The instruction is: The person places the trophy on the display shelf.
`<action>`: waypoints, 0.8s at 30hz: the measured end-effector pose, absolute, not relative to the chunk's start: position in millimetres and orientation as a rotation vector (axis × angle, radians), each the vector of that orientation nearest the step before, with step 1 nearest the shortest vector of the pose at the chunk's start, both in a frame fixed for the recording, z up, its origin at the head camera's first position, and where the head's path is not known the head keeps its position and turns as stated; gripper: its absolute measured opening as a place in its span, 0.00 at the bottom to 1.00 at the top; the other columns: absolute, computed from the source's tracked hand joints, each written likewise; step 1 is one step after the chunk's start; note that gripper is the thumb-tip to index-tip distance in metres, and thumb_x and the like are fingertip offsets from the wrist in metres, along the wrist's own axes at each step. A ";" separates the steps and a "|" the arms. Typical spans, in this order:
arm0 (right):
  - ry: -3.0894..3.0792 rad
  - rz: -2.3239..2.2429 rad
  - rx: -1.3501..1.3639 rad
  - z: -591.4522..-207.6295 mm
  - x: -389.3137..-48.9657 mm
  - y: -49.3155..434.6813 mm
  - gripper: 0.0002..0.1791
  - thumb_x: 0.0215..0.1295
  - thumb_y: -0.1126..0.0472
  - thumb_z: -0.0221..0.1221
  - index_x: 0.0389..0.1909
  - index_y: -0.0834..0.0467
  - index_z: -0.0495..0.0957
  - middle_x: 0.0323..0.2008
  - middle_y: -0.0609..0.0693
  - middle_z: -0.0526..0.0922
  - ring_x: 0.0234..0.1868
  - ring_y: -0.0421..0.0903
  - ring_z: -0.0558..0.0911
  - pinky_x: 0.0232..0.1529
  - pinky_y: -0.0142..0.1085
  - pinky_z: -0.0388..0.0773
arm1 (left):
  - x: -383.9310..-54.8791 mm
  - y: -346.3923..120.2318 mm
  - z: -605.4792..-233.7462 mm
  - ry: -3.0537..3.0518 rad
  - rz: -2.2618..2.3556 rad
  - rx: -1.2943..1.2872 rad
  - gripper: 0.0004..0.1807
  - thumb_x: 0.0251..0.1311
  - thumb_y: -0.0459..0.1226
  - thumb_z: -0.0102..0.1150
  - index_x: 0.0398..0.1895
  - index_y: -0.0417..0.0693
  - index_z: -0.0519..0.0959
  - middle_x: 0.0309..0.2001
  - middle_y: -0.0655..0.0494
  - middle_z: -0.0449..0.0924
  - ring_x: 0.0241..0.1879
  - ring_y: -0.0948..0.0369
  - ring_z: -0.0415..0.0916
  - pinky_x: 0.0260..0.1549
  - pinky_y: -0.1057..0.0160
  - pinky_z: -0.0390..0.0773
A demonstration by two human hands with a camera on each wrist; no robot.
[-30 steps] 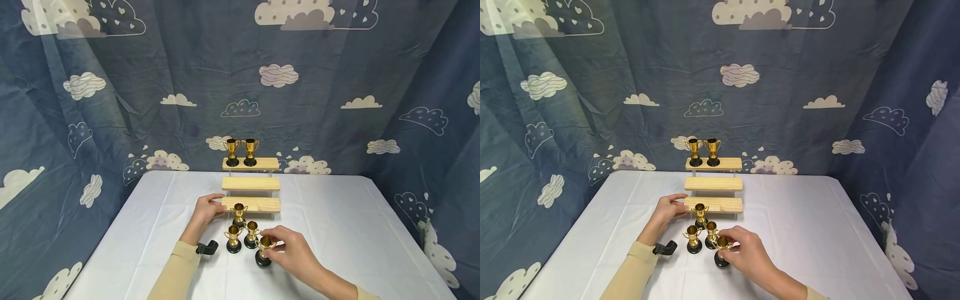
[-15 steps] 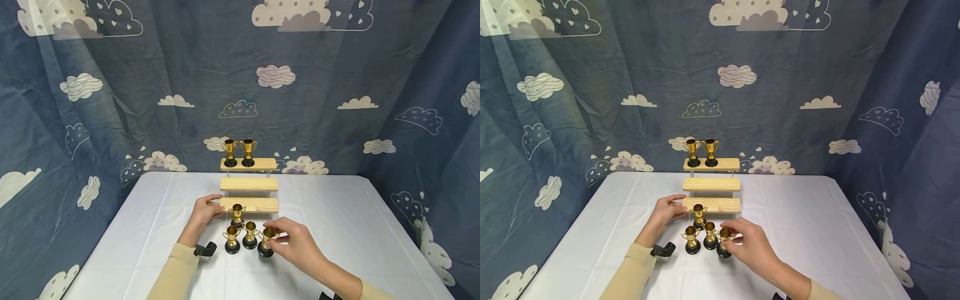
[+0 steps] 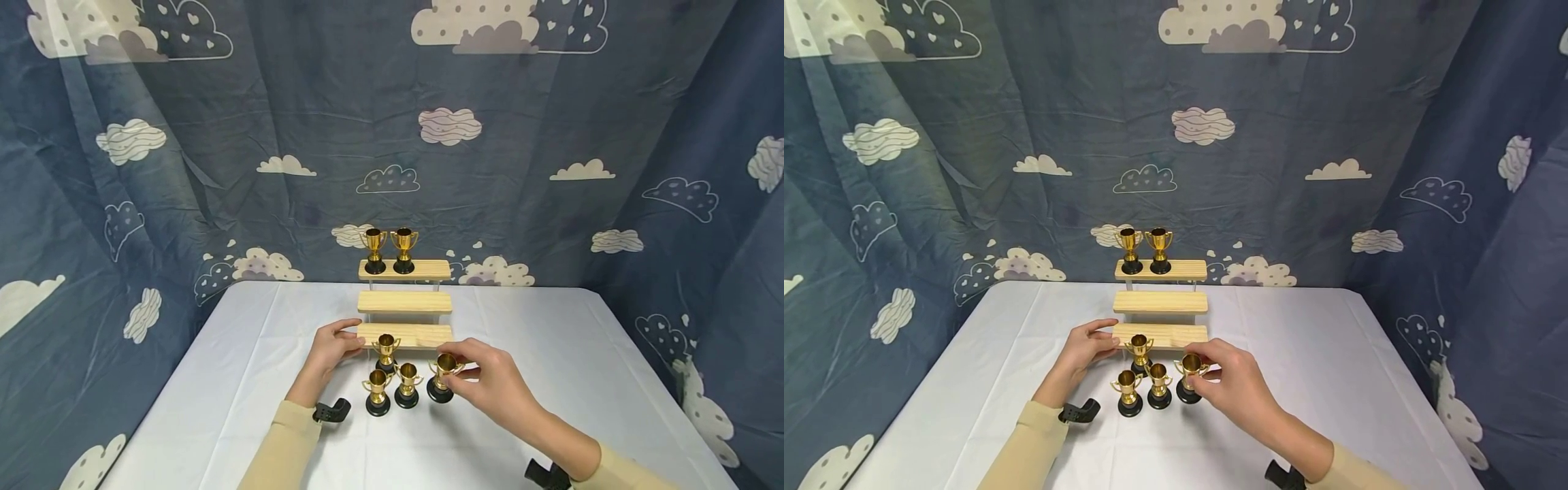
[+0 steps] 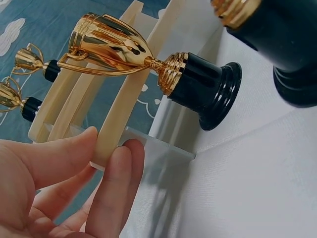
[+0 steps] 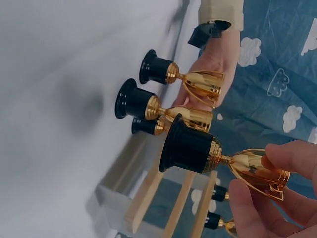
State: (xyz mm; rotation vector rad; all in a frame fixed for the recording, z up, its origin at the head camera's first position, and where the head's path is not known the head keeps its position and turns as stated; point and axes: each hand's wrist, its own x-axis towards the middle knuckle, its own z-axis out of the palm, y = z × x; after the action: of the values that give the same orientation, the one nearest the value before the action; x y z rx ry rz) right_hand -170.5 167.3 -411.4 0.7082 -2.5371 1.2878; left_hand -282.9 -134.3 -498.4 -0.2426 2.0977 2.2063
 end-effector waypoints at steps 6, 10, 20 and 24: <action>-2.514 1.279 0.728 -408.6 -174.8 168.2 0.27 0.50 0.73 0.74 0.52 0.51 0.83 0.41 0.40 0.83 0.42 0.38 0.84 0.38 0.30 0.87 | -284.2 -136.1 -501.2 2.067 2.230 -0.225 0.27 0.54 0.21 0.68 0.59 0.38 0.80 0.38 0.42 0.82 0.31 0.56 0.85 0.40 0.57 0.88; -2.503 1.263 0.733 -405.2 -179.2 169.6 0.28 0.50 0.73 0.73 0.53 0.51 0.83 0.41 0.39 0.83 0.42 0.38 0.84 0.38 0.31 0.87 | -284.9 -137.0 -501.1 2.060 2.240 -0.206 0.26 0.54 0.21 0.67 0.59 0.37 0.80 0.37 0.43 0.83 0.31 0.56 0.85 0.38 0.59 0.88; -2.524 1.238 0.677 -395.6 -188.5 172.6 0.26 0.52 0.71 0.73 0.53 0.51 0.83 0.43 0.39 0.83 0.43 0.39 0.84 0.39 0.29 0.86 | -281.7 -135.8 -498.9 2.074 2.231 -0.190 0.26 0.54 0.21 0.67 0.59 0.36 0.79 0.36 0.43 0.83 0.31 0.56 0.85 0.39 0.58 0.88; -2.514 1.233 0.661 -392.6 -193.6 174.4 0.26 0.53 0.70 0.73 0.54 0.51 0.83 0.44 0.41 0.84 0.44 0.40 0.84 0.39 0.29 0.86 | -281.6 -135.0 -495.8 2.113 2.201 -0.152 0.27 0.54 0.21 0.67 0.60 0.34 0.79 0.36 0.42 0.82 0.30 0.57 0.84 0.38 0.58 0.88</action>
State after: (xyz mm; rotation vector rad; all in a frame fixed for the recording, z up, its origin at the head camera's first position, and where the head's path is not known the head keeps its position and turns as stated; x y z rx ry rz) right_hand -193.6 174.4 -392.6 0.6608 -2.5143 1.2328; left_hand -281.6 -135.0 -495.8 -0.1523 2.1133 2.2013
